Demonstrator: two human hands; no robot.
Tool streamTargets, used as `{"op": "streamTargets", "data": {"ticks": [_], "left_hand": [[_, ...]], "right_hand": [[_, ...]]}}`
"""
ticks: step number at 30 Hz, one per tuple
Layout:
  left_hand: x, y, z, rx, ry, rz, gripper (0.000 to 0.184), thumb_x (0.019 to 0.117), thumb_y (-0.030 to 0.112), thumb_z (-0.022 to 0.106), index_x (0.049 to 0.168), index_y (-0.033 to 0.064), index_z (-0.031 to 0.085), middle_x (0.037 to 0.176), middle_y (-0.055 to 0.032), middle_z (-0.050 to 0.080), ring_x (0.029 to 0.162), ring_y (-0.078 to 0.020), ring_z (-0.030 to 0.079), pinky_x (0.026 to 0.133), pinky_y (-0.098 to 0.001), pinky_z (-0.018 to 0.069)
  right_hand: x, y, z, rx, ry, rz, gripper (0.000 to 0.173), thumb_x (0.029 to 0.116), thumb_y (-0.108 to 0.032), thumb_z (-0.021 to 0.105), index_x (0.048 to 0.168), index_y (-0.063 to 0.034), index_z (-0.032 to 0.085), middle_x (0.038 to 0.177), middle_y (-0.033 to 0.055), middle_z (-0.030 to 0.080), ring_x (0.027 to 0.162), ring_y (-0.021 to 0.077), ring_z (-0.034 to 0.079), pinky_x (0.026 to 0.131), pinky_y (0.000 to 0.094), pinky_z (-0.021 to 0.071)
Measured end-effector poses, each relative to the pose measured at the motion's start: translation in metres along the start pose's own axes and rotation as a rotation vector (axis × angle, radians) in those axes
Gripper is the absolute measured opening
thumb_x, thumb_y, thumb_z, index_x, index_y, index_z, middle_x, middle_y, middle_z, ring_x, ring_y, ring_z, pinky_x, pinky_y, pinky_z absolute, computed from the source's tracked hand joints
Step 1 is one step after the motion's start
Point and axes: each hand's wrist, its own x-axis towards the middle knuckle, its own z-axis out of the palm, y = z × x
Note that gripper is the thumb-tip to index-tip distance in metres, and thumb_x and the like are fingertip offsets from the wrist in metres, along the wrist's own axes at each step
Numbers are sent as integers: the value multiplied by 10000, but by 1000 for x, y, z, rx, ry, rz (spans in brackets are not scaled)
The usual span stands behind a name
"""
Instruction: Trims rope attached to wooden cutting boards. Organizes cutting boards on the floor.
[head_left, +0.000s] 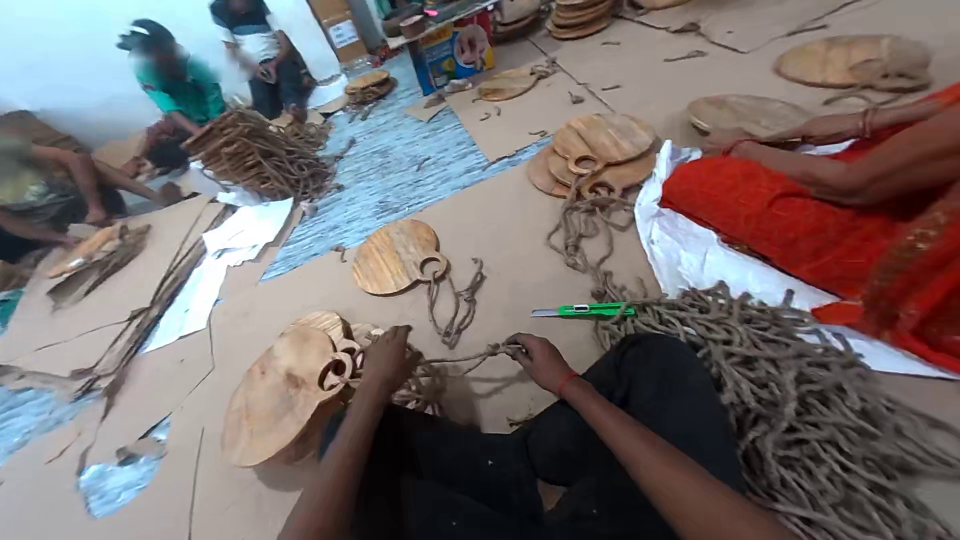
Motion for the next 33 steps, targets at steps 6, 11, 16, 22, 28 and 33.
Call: {"op": "streamTargets", "data": {"ticks": [6, 11, 16, 22, 28, 33], "left_hand": [[26, 119, 80, -93, -137, 451, 392, 1053, 328, 546, 1296, 32, 628, 1337, -157, 647, 1319, -305, 569, 1166, -515, 372], [47, 113, 89, -19, -223, 396, 327, 1060, 272, 475, 1215, 46, 654, 1253, -160, 682, 1231, -336, 621, 1069, -559, 437], [47, 108, 94, -16, -330, 263, 307, 1048, 277, 472, 1262, 116, 620, 1217, -171, 697, 1161, -382, 666, 930, -633, 516], [42, 116, 72, -169, -222, 241, 350, 1059, 286, 513, 1349, 100, 572, 1136, -169, 710, 1080, -367, 692, 920, -591, 537], [42, 105, 74, -540, -232, 126, 445, 984, 228, 628, 1368, 22, 539, 1040, -176, 687, 964, -331, 679, 915, -539, 540], [44, 94, 64, -820, -126, 105, 307, 1047, 124, 536, 1310, -29, 575, 1061, -185, 654, 880, -261, 655, 842, -438, 557]], "right_hand": [[-11, -17, 9, -139, -63, 92, 413, 1074, -389, 465, 1249, -77, 671, 1130, 154, 715, 1081, 320, 681, 967, 548, 504], [-23, -35, 25, -94, -66, 210, 402, 1096, -351, 416, 1259, -42, 614, 1046, 190, 701, 1019, 351, 689, 912, 541, 528], [-21, -43, 31, -161, -157, 179, 388, 1106, -307, 383, 1273, -24, 590, 1055, 207, 696, 1037, 364, 687, 923, 534, 525], [-12, -24, -4, -69, -5, 119, 389, 1097, -312, 422, 1235, -43, 667, 984, 181, 708, 937, 334, 692, 895, 537, 529], [33, 33, -65, -470, 252, 257, 422, 994, -181, 663, 1395, -66, 599, 1421, 198, 578, 1366, 422, 495, 1101, 613, 416], [52, 59, -73, -718, 166, 452, 334, 890, -45, 708, 1224, -33, 693, 1291, 219, 627, 1247, 435, 557, 1070, 615, 408]]}}
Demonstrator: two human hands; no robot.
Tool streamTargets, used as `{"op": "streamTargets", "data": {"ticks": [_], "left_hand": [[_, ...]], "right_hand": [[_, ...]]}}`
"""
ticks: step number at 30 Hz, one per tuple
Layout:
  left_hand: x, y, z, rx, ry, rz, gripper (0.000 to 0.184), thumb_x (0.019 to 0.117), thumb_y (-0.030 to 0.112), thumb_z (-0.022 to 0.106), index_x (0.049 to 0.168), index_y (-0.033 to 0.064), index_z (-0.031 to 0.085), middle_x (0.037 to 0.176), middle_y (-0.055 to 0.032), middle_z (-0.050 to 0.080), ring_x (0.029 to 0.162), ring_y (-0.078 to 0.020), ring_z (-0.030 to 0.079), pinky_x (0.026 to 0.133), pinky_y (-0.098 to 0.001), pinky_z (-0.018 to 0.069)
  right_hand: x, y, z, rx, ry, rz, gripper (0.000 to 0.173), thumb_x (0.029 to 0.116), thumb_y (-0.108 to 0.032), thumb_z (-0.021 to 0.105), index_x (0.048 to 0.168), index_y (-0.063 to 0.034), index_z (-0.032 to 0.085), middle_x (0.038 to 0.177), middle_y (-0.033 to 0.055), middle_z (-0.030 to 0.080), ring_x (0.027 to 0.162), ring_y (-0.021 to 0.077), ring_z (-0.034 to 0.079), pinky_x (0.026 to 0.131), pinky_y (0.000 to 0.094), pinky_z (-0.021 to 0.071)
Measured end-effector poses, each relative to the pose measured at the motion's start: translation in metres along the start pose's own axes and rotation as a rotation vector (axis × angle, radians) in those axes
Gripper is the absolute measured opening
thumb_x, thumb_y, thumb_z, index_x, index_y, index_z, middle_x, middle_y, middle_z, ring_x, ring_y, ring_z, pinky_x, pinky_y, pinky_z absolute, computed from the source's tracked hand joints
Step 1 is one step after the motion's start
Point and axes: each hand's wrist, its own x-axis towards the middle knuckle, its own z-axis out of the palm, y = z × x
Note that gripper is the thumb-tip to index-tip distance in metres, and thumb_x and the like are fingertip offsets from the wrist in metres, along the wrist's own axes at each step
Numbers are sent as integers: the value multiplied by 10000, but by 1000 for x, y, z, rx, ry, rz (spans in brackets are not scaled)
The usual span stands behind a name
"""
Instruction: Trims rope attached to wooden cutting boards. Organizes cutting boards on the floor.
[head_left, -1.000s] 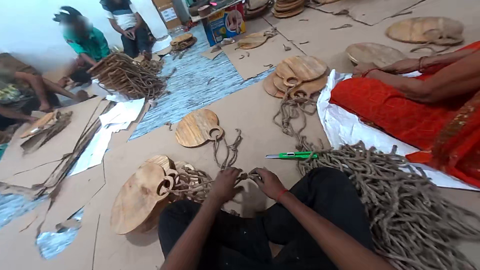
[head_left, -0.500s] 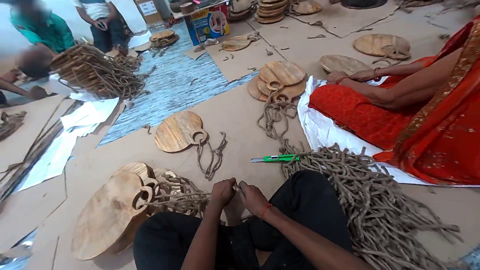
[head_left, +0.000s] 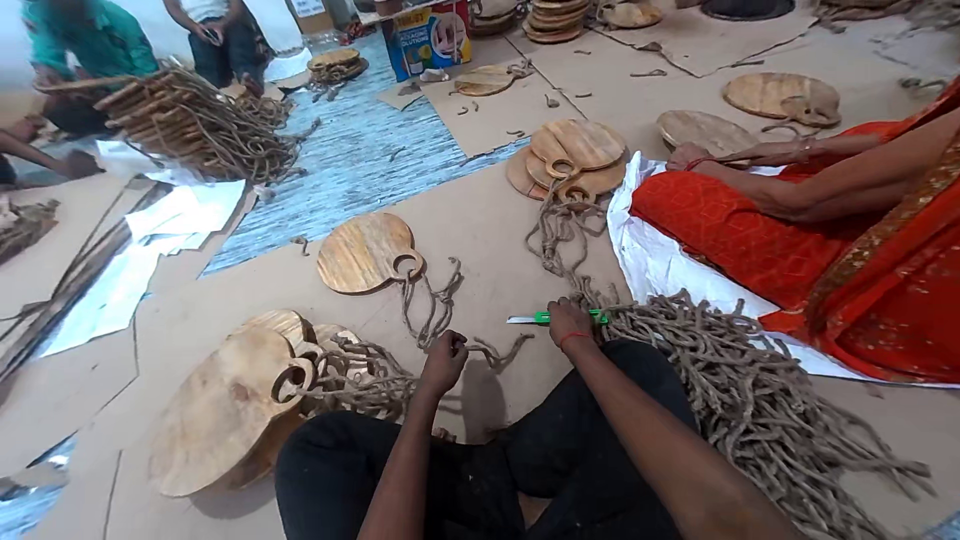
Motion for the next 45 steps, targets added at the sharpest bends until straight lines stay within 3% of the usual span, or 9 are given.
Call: {"op": "streamTargets", "data": {"ticks": [5, 10, 14, 19, 28, 36, 40, 43, 45], "left_hand": [[-4, 1, -15, -205, 307, 58, 366, 975, 111, 701, 1300, -22, 597, 1102, -164, 709, 885, -244, 721, 854, -437, 605], [-7, 6, -21, -338, 516, 209, 389, 884, 87, 801, 1228, -1, 641, 1115, -127, 709, 852, -188, 706, 799, -381, 606], [-22, 8, -17, -458, 513, 341, 333, 866, -22, 765, 1181, -23, 657, 1069, -115, 724, 857, -166, 724, 792, -322, 628], [-46, -2, -9, -416, 460, 325, 326, 866, 52, 761, 1166, -25, 659, 1003, -95, 736, 810, -153, 711, 765, -314, 614], [-47, -12, 8, -367, 347, 243, 257, 927, 110, 693, 1160, 2, 692, 942, -72, 730, 704, -131, 676, 683, -301, 595], [-44, -16, 15, -286, 341, 308, 246, 956, 180, 667, 1144, 28, 710, 831, -13, 686, 579, -56, 532, 561, -232, 468], [-45, -11, 10, -459, 220, 268, 480, 916, 158, 698, 1330, -42, 559, 1121, -122, 710, 919, -170, 705, 804, -317, 600], [-47, -13, -7, -577, -40, 243, 790, 865, 193, 688, 1548, -2, 342, 1509, -154, 509, 1326, -223, 559, 1037, -377, 525], [-53, -14, -17, -582, -183, 224, 830, 873, 245, 690, 1600, 100, 316, 1589, -90, 432, 1334, -181, 536, 1011, -363, 524]], "right_hand": [[-40, -27, -22, 559, 198, -206, 392, 999, -201, 669, 1317, 15, 593, 1245, 249, 593, 953, 401, 674, 818, 585, 574], [-120, -56, -19, 1230, -465, -4, 319, 1083, -213, 439, 1336, -42, 531, 994, 75, 659, 653, 140, 602, 583, 298, 520], [-138, -82, 6, 1202, -773, 44, 322, 1094, -308, 439, 1259, -77, 591, 853, 7, 580, 624, 99, 532, 568, 262, 468], [-120, -108, -7, 1315, -798, -3, 631, 1079, -611, 274, 1167, -109, 648, 695, -24, 523, 503, 90, 461, 478, 240, 410], [-123, -110, 10, 1358, -628, -78, 550, 1097, -540, 316, 912, -98, 587, 596, -33, 449, 452, 87, 432, 452, 241, 409], [-123, -112, 17, 1355, -552, -62, 563, 1098, -533, 323, 765, -128, 528, 553, -31, 425, 433, 96, 413, 447, 260, 399], [-130, -109, 18, 1474, -667, -89, 594, 1101, -544, 248, 760, -135, 512, 520, -38, 405, 398, 77, 378, 405, 231, 363], [-138, -106, 16, 1514, -869, -192, 624, 1083, -584, 166, 799, -153, 516, 534, -51, 414, 403, 59, 377, 401, 206, 356], [-145, -107, 16, 1551, -986, -279, 631, 1062, -613, 145, 796, -177, 516, 538, -63, 418, 403, 45, 380, 398, 190, 356]]}}
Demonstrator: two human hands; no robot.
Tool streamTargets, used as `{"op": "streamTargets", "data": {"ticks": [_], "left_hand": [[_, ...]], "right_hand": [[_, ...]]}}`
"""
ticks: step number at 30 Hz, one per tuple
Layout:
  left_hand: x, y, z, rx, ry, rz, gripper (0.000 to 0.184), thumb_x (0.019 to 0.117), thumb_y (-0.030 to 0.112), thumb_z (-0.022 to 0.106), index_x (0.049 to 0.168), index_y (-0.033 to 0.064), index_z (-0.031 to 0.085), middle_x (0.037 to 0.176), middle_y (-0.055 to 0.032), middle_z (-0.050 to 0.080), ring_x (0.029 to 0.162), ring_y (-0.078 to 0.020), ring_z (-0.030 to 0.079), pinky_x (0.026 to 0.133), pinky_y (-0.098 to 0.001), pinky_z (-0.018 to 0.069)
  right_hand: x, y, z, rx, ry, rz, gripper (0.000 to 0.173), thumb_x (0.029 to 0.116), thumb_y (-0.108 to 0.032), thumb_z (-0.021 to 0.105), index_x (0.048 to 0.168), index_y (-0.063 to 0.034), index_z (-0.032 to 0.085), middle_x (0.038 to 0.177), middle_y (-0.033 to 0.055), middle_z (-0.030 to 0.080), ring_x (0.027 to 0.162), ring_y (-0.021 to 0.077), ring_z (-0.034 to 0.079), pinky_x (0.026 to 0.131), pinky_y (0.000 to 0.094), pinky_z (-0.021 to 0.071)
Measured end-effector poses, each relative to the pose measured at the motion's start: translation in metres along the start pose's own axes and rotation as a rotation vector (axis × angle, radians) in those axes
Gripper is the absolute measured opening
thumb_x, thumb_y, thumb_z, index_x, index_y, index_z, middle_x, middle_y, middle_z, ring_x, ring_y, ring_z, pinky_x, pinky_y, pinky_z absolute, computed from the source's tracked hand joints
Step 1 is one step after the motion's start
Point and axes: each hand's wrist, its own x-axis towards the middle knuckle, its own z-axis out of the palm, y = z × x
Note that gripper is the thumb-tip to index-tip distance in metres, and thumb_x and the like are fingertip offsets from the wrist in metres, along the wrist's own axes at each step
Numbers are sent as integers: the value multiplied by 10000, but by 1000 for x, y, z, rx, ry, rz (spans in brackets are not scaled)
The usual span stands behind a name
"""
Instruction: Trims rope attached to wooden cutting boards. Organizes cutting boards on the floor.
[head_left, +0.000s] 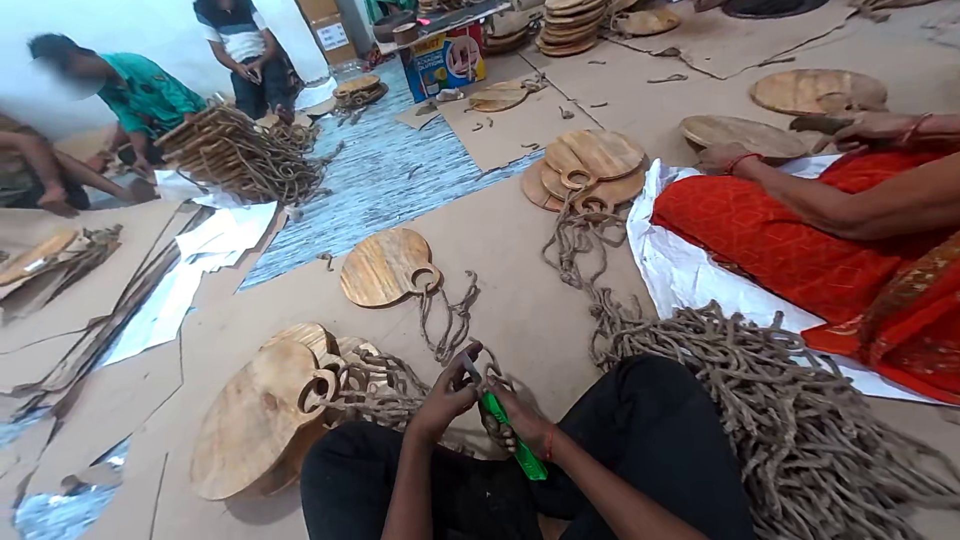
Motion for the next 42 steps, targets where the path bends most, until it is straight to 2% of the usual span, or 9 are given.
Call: {"op": "streamTargets", "data": {"ticks": [3, 6, 11, 15, 24, 29, 34, 38, 42], "left_hand": [[-8, 9, -3, -5, -115, -11, 749, 877, 230, 666, 1567, 142, 390, 1500, -24, 504, 1018, -27, 600, 797, -225, 515], [-7, 6, -9, -1, -251, 69, 535, 948, 276, 635, 1417, 30, 555, 1584, -70, 423, 1159, -62, 583, 924, -264, 511], [1, 5, 5, 99, -23, 138, 247, 1041, 165, 557, 1183, -15, 649, 1011, -34, 714, 894, -72, 673, 859, -280, 567], [12, -1, 26, 316, 216, 153, 308, 1092, 216, 438, 1152, 1, 651, 833, -36, 666, 738, -89, 639, 734, -286, 554], [30, -18, 29, 510, 473, 105, 539, 1074, 347, 295, 756, 52, 615, 639, -46, 543, 631, -202, 579, 657, -453, 506], [30, -21, 30, 605, 469, -20, 555, 1090, 336, 310, 830, 9, 676, 753, -124, 664, 761, -280, 674, 758, -522, 540], [22, 2, -40, 444, 816, -254, 602, 1133, 370, 294, 1030, -68, 693, 982, -248, 699, 952, -398, 680, 895, -619, 511], [32, 10, -13, 448, 661, -109, 587, 1134, 356, 306, 890, -32, 672, 735, -133, 641, 654, -256, 627, 669, -469, 544], [23, -6, 12, 225, 516, -92, 569, 1143, 301, 285, 855, -36, 642, 597, -41, 568, 495, -125, 537, 539, -303, 507]], "right_hand": [[0, 4, 6, 29, -142, -40, 602, 1042, -639, 159, 813, -212, 516, 557, -84, 431, 412, 24, 378, 399, 176, 354], [0, 6, 6, 49, -163, -44, 621, 1018, -695, 209, 782, -215, 524, 552, -86, 438, 411, 17, 382, 395, 171, 350], [-2, -5, 9, 148, 15, -51, 660, 1054, -637, 144, 772, -167, 510, 539, -59, 413, 396, 45, 383, 389, 182, 362], [5, -6, 16, 234, 214, -49, 668, 1076, -610, 131, 735, -148, 471, 511, -45, 370, 381, 66, 363, 381, 203, 344], [-6, 2, 49, 324, 344, -94, 603, 1106, -531, 166, 729, -153, 445, 513, -53, 367, 379, 47, 348, 370, 190, 325], [-11, 4, 70, 229, 503, -42, 249, 1068, -156, 498, 824, -105, 489, 523, -55, 348, 394, 38, 324, 377, 187, 302], [-62, -6, 80, 89, 655, -185, 144, 958, -50, 548, 830, -97, 502, 490, -53, 391, 377, 44, 366, 374, 203, 337], [-50, -15, 21, -84, 685, -263, 140, 953, -133, 686, 999, -60, 576, 588, -28, 460, 419, 67, 388, 402, 231, 370], [-7, -23, -4, -452, 511, -297, 731, 813, -290, 848, 1452, -130, 531, 827, -14, 617, 609, 80, 532, 564, 267, 471]]}}
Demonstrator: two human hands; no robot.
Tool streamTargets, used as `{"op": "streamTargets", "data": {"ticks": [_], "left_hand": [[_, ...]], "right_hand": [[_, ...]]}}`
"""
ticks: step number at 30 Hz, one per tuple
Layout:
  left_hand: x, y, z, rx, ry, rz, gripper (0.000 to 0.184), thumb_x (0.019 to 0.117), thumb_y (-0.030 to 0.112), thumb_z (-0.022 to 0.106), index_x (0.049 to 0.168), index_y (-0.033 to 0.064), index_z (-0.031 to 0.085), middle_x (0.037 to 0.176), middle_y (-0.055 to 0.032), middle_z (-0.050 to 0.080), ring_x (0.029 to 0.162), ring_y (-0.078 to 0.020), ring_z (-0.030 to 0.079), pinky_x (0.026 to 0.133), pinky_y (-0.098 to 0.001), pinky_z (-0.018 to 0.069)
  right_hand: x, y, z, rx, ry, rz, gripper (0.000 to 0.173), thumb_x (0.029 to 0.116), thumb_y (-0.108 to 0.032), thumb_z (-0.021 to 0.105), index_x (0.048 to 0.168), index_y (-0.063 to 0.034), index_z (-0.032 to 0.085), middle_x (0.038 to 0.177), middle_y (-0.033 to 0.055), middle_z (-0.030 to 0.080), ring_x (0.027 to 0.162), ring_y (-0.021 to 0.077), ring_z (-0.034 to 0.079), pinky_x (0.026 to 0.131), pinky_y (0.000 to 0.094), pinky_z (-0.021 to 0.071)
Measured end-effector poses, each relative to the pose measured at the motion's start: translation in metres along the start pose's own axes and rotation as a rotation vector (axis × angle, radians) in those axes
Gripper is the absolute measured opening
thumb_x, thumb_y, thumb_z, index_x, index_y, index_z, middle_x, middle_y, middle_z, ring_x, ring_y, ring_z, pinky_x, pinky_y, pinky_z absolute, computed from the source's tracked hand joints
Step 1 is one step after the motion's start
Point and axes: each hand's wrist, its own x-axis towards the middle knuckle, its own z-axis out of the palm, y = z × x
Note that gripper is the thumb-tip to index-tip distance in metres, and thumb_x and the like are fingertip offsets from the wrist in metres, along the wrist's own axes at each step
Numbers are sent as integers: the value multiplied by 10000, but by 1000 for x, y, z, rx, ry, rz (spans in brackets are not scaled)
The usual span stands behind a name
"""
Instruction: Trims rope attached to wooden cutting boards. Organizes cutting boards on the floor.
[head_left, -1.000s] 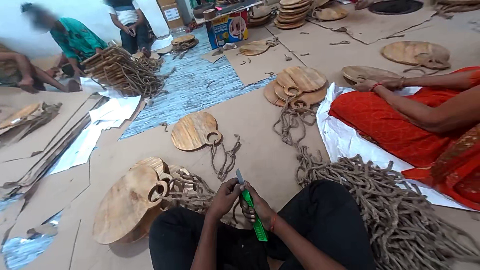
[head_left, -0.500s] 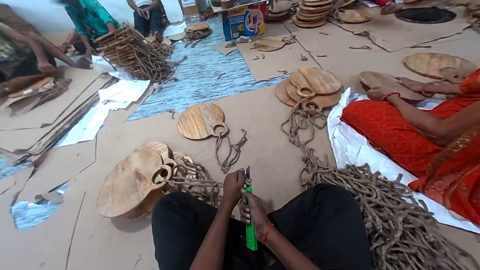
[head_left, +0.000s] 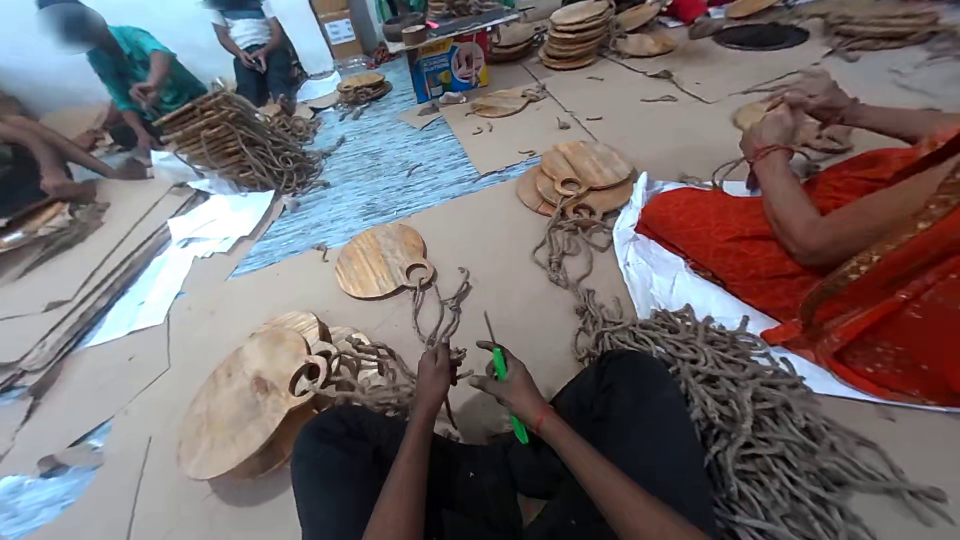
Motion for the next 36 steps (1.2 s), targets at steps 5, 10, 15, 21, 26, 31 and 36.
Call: {"op": "streamTargets", "data": {"ticks": [5, 10, 15, 21, 26, 31, 36], "left_hand": [[-1, -6, -6, -128, -43, 14, 586, 1143, 330, 272, 820, -16, 618, 606, -58, 605, 483, -136, 567, 485, -290, 500], [-5, -1, -3, -120, -77, -49, 592, 1147, 327, 260, 846, -34, 619, 639, -82, 625, 532, -158, 614, 534, -317, 551], [-1, 4, -9, -197, 44, -111, 581, 1148, 341, 265, 977, -84, 621, 758, -146, 721, 673, -208, 725, 654, -354, 611], [-7, 34, -61, -209, 141, 13, 438, 1140, 318, 331, 1089, -20, 604, 674, -16, 511, 518, -89, 484, 511, -236, 453], [-25, 53, -155, 20, 283, 192, 271, 1064, 109, 529, 1312, 8, 567, 968, -112, 651, 718, -132, 590, 661, -322, 523], [-29, 6, -257, 514, 709, -168, 338, 1041, 161, 558, 1293, -62, 589, 1210, -305, 638, 1094, -451, 641, 917, -647, 506], [-21, 27, -227, 886, 595, -174, 526, 1003, 294, 650, 1424, 1, 536, 1457, -329, 482, 1325, -532, 488, 1029, -698, 432]], "right_hand": [[26, 7, 36, 52, -7, -111, 439, 886, -284, 776, 1252, -69, 664, 954, 32, 688, 674, 83, 602, 610, 266, 518], [23, 7, 27, 107, 72, -36, 192, 948, -185, 708, 1073, -41, 690, 829, 27, 687, 590, 90, 608, 568, 256, 535], [6, -4, -26, 124, 274, -59, 188, 962, -111, 701, 1115, -1, 696, 826, 66, 722, 659, 142, 684, 643, 302, 600], [-61, -42, -180, -454, 676, -267, 279, 975, -145, 682, 1188, 33, 662, 994, 190, 705, 802, 293, 680, 738, 537, 570], [-118, -41, -280, -776, 650, -157, 377, 924, -66, 726, 1285, 15, 651, 1225, 347, 608, 1115, 555, 580, 924, 765, 417], [-88, -52, -218, -281, 530, -18, 385, 1022, -207, 622, 1375, -65, 562, 951, 126, 670, 644, 186, 610, 566, 381, 536], [21, -13, -126, 5, 318, 243, 428, 1051, -243, 603, 1421, -50, 510, 1069, 144, 653, 756, 196, 633, 681, 367, 550]]}}
